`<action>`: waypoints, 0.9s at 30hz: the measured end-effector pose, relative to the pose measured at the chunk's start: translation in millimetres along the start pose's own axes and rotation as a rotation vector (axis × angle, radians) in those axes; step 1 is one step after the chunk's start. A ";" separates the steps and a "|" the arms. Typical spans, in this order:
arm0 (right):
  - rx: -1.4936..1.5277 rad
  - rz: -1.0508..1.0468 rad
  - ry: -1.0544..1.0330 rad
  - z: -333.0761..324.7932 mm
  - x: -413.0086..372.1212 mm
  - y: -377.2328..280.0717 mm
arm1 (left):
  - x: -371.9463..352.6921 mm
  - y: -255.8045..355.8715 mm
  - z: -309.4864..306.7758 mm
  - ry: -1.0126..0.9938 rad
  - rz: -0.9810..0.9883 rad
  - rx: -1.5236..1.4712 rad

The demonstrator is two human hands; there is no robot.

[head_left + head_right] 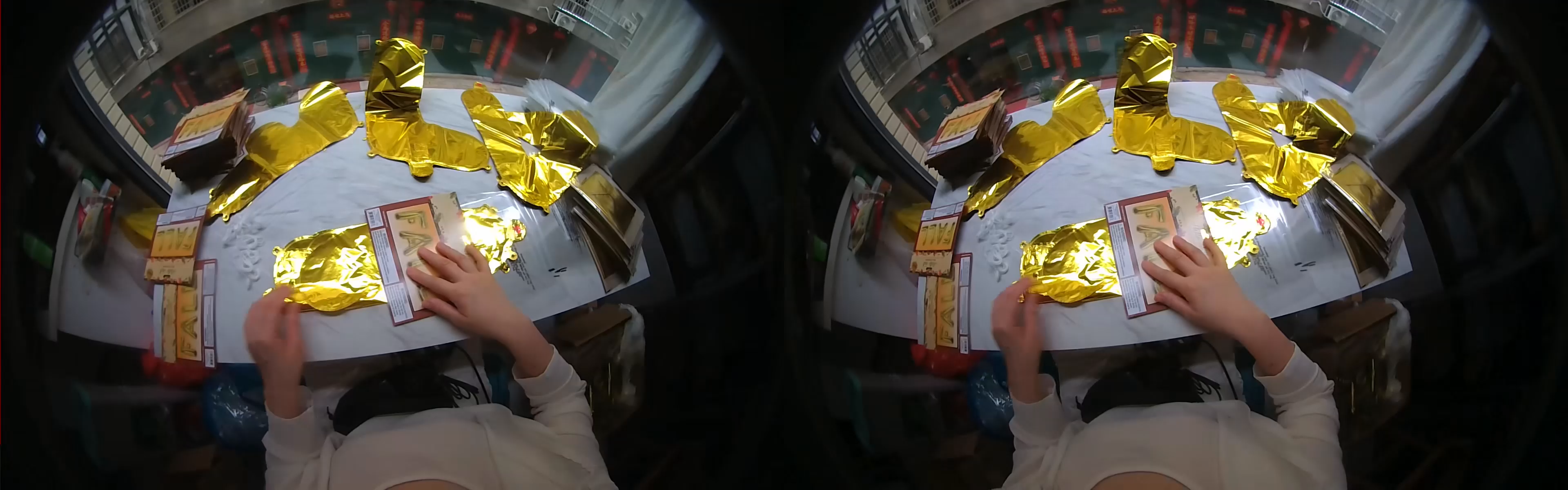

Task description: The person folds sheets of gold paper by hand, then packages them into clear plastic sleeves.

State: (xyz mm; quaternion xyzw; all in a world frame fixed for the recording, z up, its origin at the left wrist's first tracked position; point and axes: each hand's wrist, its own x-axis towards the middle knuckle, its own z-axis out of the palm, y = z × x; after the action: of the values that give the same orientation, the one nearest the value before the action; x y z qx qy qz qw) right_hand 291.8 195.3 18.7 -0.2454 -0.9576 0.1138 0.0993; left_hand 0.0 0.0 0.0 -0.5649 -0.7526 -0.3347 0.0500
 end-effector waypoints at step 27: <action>-0.011 -0.081 0.136 13.8 -1.7 12.0 | 117.9 162.1 -3.6 0.043 0.180 -0.314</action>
State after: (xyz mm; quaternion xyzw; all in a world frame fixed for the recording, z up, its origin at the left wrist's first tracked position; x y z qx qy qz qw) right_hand 295.2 202.4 2.2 -0.2141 -0.9584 0.0873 0.1673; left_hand 100.1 116.6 128.8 -0.6235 -0.6361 -0.4544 0.0072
